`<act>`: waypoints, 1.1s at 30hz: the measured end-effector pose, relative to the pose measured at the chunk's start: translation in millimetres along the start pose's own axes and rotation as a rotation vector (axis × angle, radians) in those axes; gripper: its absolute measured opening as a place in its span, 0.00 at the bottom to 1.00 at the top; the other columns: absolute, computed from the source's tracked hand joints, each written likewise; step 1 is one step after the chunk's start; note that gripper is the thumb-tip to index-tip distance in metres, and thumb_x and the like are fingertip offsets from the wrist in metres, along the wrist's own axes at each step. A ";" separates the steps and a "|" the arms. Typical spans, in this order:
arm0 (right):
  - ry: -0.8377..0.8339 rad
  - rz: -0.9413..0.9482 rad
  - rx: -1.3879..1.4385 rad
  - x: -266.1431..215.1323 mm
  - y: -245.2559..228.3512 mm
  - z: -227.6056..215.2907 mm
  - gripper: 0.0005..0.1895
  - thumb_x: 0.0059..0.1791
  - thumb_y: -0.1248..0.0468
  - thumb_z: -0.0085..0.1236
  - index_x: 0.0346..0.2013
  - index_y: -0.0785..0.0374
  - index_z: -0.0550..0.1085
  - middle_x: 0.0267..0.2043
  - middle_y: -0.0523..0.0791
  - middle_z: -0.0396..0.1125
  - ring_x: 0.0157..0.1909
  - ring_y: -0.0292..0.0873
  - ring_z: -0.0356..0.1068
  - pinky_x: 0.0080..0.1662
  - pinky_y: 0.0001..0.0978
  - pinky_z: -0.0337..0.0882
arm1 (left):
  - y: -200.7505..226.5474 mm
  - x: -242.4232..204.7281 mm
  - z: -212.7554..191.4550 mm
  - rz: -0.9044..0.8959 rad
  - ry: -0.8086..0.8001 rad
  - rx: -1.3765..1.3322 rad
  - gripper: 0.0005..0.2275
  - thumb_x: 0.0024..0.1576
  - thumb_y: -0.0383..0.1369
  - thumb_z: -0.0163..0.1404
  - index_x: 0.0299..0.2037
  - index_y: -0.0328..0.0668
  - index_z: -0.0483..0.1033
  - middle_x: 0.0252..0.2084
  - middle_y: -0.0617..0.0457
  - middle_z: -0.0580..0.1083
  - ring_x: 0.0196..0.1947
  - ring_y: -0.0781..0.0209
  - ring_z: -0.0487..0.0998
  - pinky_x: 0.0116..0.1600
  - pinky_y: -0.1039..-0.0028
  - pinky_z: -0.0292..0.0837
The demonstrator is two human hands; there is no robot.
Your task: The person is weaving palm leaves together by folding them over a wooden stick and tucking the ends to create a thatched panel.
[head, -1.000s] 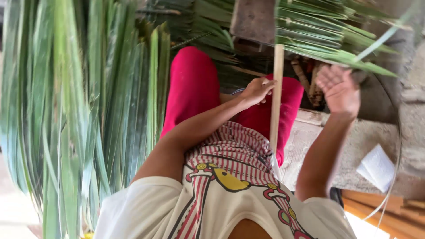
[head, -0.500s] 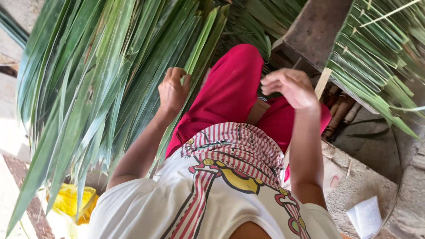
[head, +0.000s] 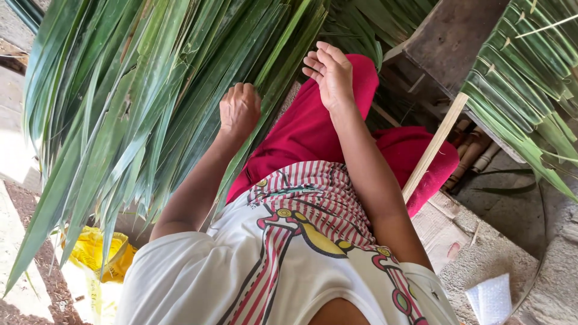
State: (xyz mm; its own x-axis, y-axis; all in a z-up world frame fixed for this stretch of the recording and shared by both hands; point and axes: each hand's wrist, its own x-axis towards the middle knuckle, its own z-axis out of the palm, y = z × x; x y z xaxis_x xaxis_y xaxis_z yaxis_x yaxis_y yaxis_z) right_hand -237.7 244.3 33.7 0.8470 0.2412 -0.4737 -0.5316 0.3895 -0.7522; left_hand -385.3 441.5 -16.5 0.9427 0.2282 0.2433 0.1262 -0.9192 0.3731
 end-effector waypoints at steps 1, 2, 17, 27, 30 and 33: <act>-0.007 0.003 -0.008 0.8 0.8 -1.5 0.25 0.51 0.69 0.52 0.62 0.77 0.66 0.47 0.56 0.71 0.46 0.49 0.74 0.47 0.39 0.77 | -0.9 2.0 -0.8 0.044 0.042 0.045 0.04 0.55 0.25 0.53 0.31 0.36 0.70 0.27 0.47 0.72 0.24 0.52 0.74 0.31 0.62 0.73; -0.005 0.001 -0.005 2.9 2.9 -2.8 0.25 0.51 0.69 0.52 0.62 0.77 0.66 0.47 0.56 0.71 0.46 0.49 0.74 0.47 0.39 0.77 | -2.5 5.9 -5.2 0.048 0.041 0.046 0.04 0.55 0.25 0.53 0.31 0.36 0.70 0.27 0.47 0.72 0.24 0.52 0.74 0.31 0.62 0.73; 0.064 0.150 -0.388 17.7 10.2 7.0 0.17 0.50 0.73 0.48 0.53 0.76 0.70 0.36 0.52 0.70 0.33 0.45 0.75 0.35 0.33 0.80 | -2.4 -3.1 2.5 -0.112 0.026 -0.246 0.02 0.66 0.22 0.38 0.41 0.34 0.63 0.16 0.52 0.68 0.09 0.65 0.68 0.09 0.73 0.66; 0.052 0.303 -0.263 40.7 15.4 -0.1 0.08 0.50 0.72 0.51 0.42 0.73 0.72 0.35 0.53 0.72 0.32 0.50 0.75 0.36 0.38 0.79 | 36.2 -13.9 11.7 -0.037 0.010 -0.121 0.22 0.56 0.38 0.59 0.56 0.36 0.69 0.48 0.44 0.73 0.43 0.47 0.72 0.51 0.61 0.66; 0.019 0.322 -0.165 37.1 10.9 1.7 0.09 0.48 0.73 0.50 0.42 0.74 0.71 0.38 0.56 0.70 0.37 0.52 0.74 0.42 0.44 0.79 | 34.7 -9.5 26.9 -0.062 -0.025 -0.067 0.31 0.53 0.43 0.63 0.61 0.33 0.66 0.45 0.42 0.71 0.42 0.46 0.71 0.51 0.60 0.66; -0.050 0.333 -0.103 41.5 14.7 -7.7 0.11 0.46 0.75 0.47 0.42 0.73 0.71 0.42 0.58 0.70 0.40 0.54 0.73 0.47 0.48 0.77 | 34.3 -4.2 31.0 -0.100 -0.048 -0.070 0.24 0.52 0.37 0.59 0.56 0.32 0.68 0.42 0.41 0.68 0.39 0.47 0.69 0.46 0.59 0.67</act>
State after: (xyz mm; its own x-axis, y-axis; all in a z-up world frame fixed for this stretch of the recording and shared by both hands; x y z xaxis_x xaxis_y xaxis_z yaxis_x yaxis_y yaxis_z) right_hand -210.4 253.2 -0.6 0.6245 0.3839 -0.6802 -0.7743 0.1906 -0.6034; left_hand -375.3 399.1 -32.5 0.9404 0.3005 0.1591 0.2003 -0.8677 0.4550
